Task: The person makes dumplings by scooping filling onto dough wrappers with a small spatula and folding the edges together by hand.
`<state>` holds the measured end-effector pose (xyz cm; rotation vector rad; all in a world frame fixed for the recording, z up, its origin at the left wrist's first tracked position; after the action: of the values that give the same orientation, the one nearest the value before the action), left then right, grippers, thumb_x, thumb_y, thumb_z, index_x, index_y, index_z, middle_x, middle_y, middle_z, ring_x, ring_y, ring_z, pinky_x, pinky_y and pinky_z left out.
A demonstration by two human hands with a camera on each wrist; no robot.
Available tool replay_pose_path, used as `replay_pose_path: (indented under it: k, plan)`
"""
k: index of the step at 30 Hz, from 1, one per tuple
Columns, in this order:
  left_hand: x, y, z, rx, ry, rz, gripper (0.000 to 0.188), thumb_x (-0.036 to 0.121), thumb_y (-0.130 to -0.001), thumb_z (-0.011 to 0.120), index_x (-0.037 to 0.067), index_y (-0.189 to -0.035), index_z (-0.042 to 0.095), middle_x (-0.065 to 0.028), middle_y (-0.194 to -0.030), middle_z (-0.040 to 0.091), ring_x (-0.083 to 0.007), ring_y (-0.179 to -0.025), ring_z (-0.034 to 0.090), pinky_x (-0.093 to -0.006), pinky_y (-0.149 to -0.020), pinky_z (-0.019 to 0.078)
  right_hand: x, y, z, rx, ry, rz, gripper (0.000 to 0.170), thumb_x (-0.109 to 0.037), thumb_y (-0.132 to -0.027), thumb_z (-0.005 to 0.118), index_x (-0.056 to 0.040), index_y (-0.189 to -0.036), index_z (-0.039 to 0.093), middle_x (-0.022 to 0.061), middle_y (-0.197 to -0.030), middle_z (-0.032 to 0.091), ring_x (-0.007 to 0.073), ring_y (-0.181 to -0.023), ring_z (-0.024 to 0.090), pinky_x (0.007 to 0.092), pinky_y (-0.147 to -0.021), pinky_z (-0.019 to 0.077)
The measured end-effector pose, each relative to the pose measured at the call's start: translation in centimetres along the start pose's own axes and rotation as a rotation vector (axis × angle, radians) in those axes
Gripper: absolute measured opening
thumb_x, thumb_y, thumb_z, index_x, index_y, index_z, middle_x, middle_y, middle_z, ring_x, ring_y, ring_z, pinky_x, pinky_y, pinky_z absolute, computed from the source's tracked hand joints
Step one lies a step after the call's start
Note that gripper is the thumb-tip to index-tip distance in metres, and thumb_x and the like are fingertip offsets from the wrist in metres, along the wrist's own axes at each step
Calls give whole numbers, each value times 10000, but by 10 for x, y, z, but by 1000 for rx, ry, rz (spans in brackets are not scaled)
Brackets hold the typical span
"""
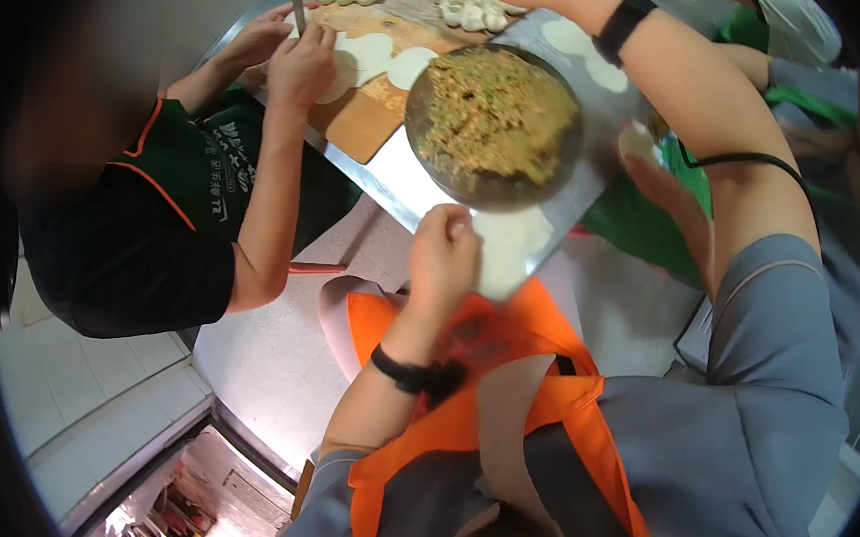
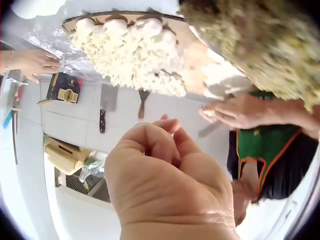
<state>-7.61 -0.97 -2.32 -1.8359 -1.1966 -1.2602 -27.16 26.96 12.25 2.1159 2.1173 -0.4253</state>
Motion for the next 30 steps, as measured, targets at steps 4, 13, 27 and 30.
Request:
replay_pose_path:
  k: [4, 13, 27, 30]
  plan:
    - [11, 1, 28, 1, 52, -37, 272, 11, -820, 595, -70, -1079, 573, -177, -983, 614, -206, -730, 621, -341, -691, 505, -22, 85, -48, 135, -223, 38, 214, -226, -861, 635, -19, -842, 685, 158, -734, 684, 263, -639, 652, 393, -610, 502]
    - [34, 16, 46, 135, -270, 96, 286, 115, -784, 658, 10, -1050, 640, -165, -920, 570, -327, -831, 584, -414, -777, 481, -62, 286, -17, 93, -684, 167, 217, -200, -933, 610, 3, -950, 687, 8, -706, 602, 63, -657, 527, 244, -594, 424]
    - [63, 32, 24, -130, 393, 26, 152, 107, -940, 632, -23, -1006, 674, -36, -862, 686, -99, -760, 621, -228, -692, 487, -84, 333, 82, 124, -1474, 483, 276, -226, -912, 679, 19, -1037, 651, -8, -892, 637, 53, -789, 557, 233, -679, 455]
    - [59, 40, 18, -249, 474, -91, 199, 126, -935, 648, -41, -1039, 673, -36, -885, 687, -80, -760, 619, -218, -681, 489, -84, 331, 88, 175, -1559, 420, 242, -220, -924, 667, 1, -1021, 656, -13, -898, 632, 42, -800, 547, 229, -690, 454]
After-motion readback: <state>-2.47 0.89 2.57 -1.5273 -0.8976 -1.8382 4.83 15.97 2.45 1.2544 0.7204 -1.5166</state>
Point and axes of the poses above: each hand's wrist, its own y-axis away from the middle knuckle, its own z-axis out of the palm, x = y × z, the point moved 4 cm from there along -y, towards the middle knuckle
